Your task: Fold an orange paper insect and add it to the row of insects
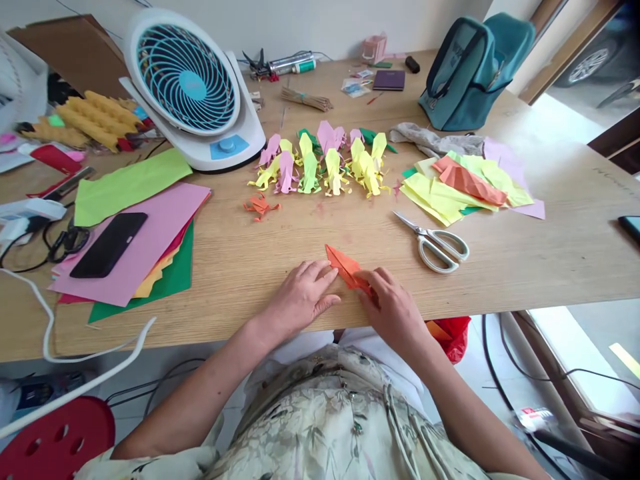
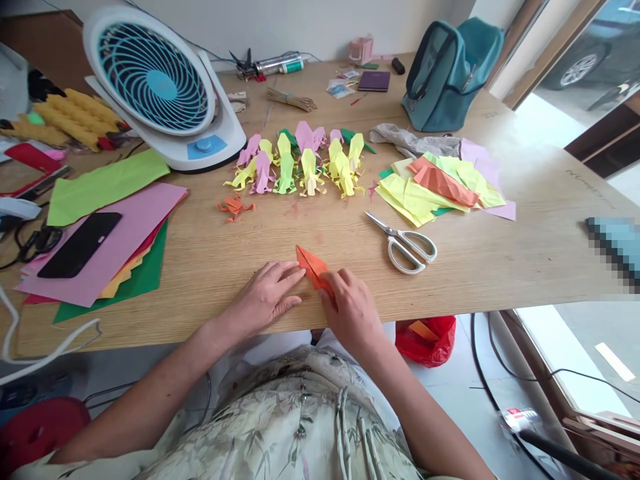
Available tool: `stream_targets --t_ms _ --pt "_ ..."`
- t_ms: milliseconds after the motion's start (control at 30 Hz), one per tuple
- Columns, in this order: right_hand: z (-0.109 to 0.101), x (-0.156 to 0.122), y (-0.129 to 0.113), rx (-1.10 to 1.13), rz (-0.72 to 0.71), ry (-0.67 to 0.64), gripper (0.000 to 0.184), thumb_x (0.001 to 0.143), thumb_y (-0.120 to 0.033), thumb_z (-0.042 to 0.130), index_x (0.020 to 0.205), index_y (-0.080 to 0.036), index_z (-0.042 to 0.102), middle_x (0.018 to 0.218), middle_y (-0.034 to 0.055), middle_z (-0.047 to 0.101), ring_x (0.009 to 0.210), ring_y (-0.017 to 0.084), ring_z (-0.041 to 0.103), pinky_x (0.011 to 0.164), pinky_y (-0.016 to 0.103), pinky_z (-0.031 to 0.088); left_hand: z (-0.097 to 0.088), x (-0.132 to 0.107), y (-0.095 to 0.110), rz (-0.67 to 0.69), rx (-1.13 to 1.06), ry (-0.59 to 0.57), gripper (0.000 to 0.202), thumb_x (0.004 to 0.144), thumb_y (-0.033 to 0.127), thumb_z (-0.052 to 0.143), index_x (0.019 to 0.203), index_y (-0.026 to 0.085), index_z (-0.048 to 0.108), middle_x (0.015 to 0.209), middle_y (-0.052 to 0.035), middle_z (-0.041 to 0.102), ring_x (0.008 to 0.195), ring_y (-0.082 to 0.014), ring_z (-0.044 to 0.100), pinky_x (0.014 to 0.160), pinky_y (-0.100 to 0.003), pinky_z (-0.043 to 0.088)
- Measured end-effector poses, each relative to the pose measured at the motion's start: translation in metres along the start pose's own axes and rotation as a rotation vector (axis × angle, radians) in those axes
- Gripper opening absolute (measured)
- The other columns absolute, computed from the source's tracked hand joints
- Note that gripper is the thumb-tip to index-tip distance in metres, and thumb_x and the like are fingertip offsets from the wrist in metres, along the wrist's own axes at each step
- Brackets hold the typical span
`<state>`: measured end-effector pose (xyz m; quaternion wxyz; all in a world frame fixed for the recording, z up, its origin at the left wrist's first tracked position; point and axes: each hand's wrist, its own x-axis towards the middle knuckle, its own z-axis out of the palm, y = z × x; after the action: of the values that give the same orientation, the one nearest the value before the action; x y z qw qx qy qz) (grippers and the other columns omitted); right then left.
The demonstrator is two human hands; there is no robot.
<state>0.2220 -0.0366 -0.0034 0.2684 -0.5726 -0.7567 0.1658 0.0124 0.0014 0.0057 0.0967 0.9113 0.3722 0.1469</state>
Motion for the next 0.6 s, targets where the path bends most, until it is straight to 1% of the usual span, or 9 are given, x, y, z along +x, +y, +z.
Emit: stream_targets --t_ms 67,133,200,267,333,400,500,533,600 --pt "0.004 -0.009 -0.012 -0.028 -0.028 -0.019 0.022 0.095 -0.023 0.054 0.114 -0.019 0.062 0.095 0.0076 0.063 0.085 0.021 0.062 0.075 0.032 0.047 0.001 0.003 0.001 -0.03 -0.053 0.054 0.042 0.099 0.037 0.047 0.13 0.01 0.057 0.126 -0.0171 0.06 0.117 -0.0274 0.056 0.101 -0.046 0.049" --pt "0.007 -0.016 -0.023 -0.048 -0.077 -0.056 0.025 0.093 -0.025 0.057 0.117 -0.018 0.06 0.097 0.0083 0.064 0.087 0.022 0.062 0.078 0.034 0.047 0.002 0.006 0.004 -0.044 -0.095 0.084 0.037 0.1 0.027 0.045 0.133 0.011 0.054 0.124 -0.0145 0.061 0.116 -0.0245 0.057 0.101 -0.043 0.05" --pt "0.008 -0.021 -0.03 -0.018 -0.144 -0.106 0.024 0.093 -0.026 0.058 0.115 -0.017 0.06 0.095 0.0078 0.064 0.086 0.022 0.061 0.078 0.035 0.047 0.003 0.007 0.006 -0.033 -0.112 0.078 0.035 0.099 0.021 0.045 0.132 0.012 0.054 0.126 -0.0127 0.062 0.117 -0.0231 0.057 0.102 -0.042 0.05" --pt "0.005 -0.023 -0.031 0.054 -0.202 -0.132 0.015 0.095 -0.024 0.056 0.108 -0.018 0.061 0.09 0.0061 0.065 0.084 0.02 0.06 0.077 0.033 0.047 0.004 0.006 0.007 -0.007 -0.12 0.054 0.032 0.098 0.017 0.047 0.128 0.013 0.056 0.126 -0.0116 0.063 0.118 -0.0229 0.058 0.104 -0.042 0.05" --pt "0.001 -0.024 -0.026 0.122 -0.23 -0.108 0.01 0.097 -0.02 0.051 0.1 -0.018 0.061 0.086 0.0048 0.065 0.081 0.018 0.06 0.074 0.031 0.047 0.005 0.005 0.006 0.017 -0.137 0.046 0.032 0.096 0.014 0.05 0.127 0.014 0.056 0.127 -0.0108 0.064 0.12 -0.0221 0.057 0.105 -0.042 0.049" --pt "-0.003 -0.024 -0.016 0.141 -0.231 -0.038 0.013 0.098 -0.018 0.048 0.097 -0.018 0.061 0.088 0.0053 0.065 0.08 0.017 0.059 0.072 0.03 0.047 0.007 0.003 0.005 0.032 -0.157 0.068 0.03 0.095 0.013 0.053 0.125 0.013 0.058 0.124 -0.0101 0.066 0.118 -0.021 0.058 0.104 -0.04 0.05" --pt "-0.006 -0.022 0.0 0.079 -0.246 0.06 0.017 0.098 -0.017 0.048 0.107 -0.017 0.062 0.103 0.0099 0.066 0.09 0.019 0.06 0.08 0.033 0.048 0.008 -0.001 0.004 0.062 -0.153 0.118 0.023 0.096 0.015 0.054 0.116 0.014 0.063 0.113 -0.0082 0.069 0.107 -0.0195 0.061 0.095 -0.036 0.053" --pt "-0.006 -0.021 0.004 0.042 -0.259 0.067 0.019 0.098 -0.018 0.048 0.112 -0.017 0.062 0.111 0.0116 0.066 0.096 0.021 0.06 0.084 0.035 0.048 0.007 -0.002 0.003 0.081 -0.137 0.124 0.021 0.096 0.015 0.052 0.114 0.014 0.064 0.11 -0.0079 0.069 0.104 -0.0188 0.061 0.092 -0.035 0.054" --pt "-0.004 -0.02 0.008 -0.034 -0.288 0.041 0.023 0.098 -0.018 0.049 0.118 -0.017 0.06 0.122 0.0131 0.065 0.105 0.022 0.059 0.089 0.039 0.046 0.006 -0.005 0.003 0.128 -0.095 0.121 0.024 0.098 0.012 0.048 0.113 0.015 0.065 0.109 -0.0083 0.069 0.101 -0.0176 0.061 0.09 -0.033 0.055"
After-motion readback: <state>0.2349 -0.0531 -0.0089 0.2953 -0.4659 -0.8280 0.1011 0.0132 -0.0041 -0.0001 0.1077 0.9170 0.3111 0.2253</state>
